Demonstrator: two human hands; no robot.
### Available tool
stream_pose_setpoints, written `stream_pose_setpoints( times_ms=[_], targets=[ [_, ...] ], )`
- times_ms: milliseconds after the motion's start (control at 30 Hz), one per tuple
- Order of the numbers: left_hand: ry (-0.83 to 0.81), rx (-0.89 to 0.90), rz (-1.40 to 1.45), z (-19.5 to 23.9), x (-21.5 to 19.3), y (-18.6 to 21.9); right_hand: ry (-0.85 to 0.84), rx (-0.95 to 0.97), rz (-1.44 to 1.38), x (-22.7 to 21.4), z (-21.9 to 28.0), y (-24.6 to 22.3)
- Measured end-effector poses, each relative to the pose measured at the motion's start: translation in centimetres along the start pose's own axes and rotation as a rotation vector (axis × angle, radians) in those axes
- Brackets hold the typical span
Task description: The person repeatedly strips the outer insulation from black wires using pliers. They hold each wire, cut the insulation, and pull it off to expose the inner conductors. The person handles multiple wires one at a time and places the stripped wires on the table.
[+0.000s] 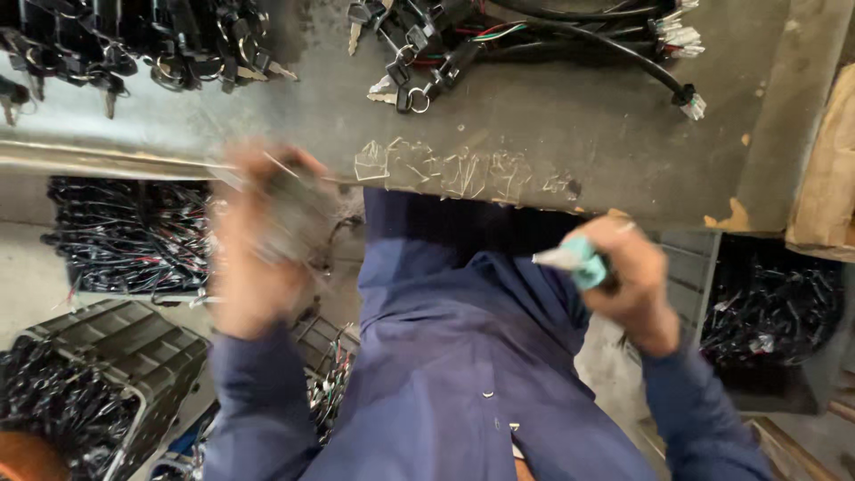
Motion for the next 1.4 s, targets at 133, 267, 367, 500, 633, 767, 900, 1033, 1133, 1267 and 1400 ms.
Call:
stream_pose_setpoints(
  times_ms=[133,267,367,500,633,767,900,1033,1133,1267,1400],
  targets=[
    [0.296,0.912,-2.023,-5.7,0.2,10.2,0.061,-0.036,0.508,-0.2,-3.1,0.3],
    [0.05,0.871,-1.641,-12.1,5.0,4.1,0.108,-0.025,0.638,1.2,-5.0,-0.6],
    [-0.354,1.009,-1.611,-13.0,13.4,-2.5,0.095,0.022,0.592,1.7,-3.7,-0.3],
    [-0.402,1.256,-1.588,-12.1,18.3,-0.6,0.13,0.01,0.522,-0.1,-3.7,0.8],
    [-0.445,0.872,-1.268,-11.9,16.8,2.2,0.427,0.014,0.391,-2.0,-3.5,-0.9],
    [-0.667,0.64,-0.749,-5.2,16.0,0.6,0.176,0.282,-0.848,0.6,-6.6,-0.3],
    [-1.083,0.132,-0.499,2.8,17.5,-9.6,-0.072,0.637,-1.847,0.9,-9.4,0.3],
    [-0.873,0.187,-0.609,3.6,15.8,-13.1,-0.113,0.251,-1.947,-2.3,-8.0,-2.5],
    [-0.83,0.548,-0.886,4.7,17.3,-11.3,-0.007,0.113,-1.596,-3.2,-4.8,-3.7],
    [-0.876,0.612,-0.468,6.4,19.2,-8.1,0.077,0.081,-1.187,-5.9,-2.9,-1.7],
    [-0.818,0.737,-0.606,6.6,19.7,-8.4,0.208,0.153,-1.117,-10.7,-2.8,3.2]
  ],
)
Point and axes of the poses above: each hand's wrist, its own z-axis away from the middle knuckle, its own x-axis out of the palm, y = z × x, the point moved 10 cm from there along -z, towards the middle knuckle, and after that the axes turned 9 degrees about x, right-handed, at the moved point
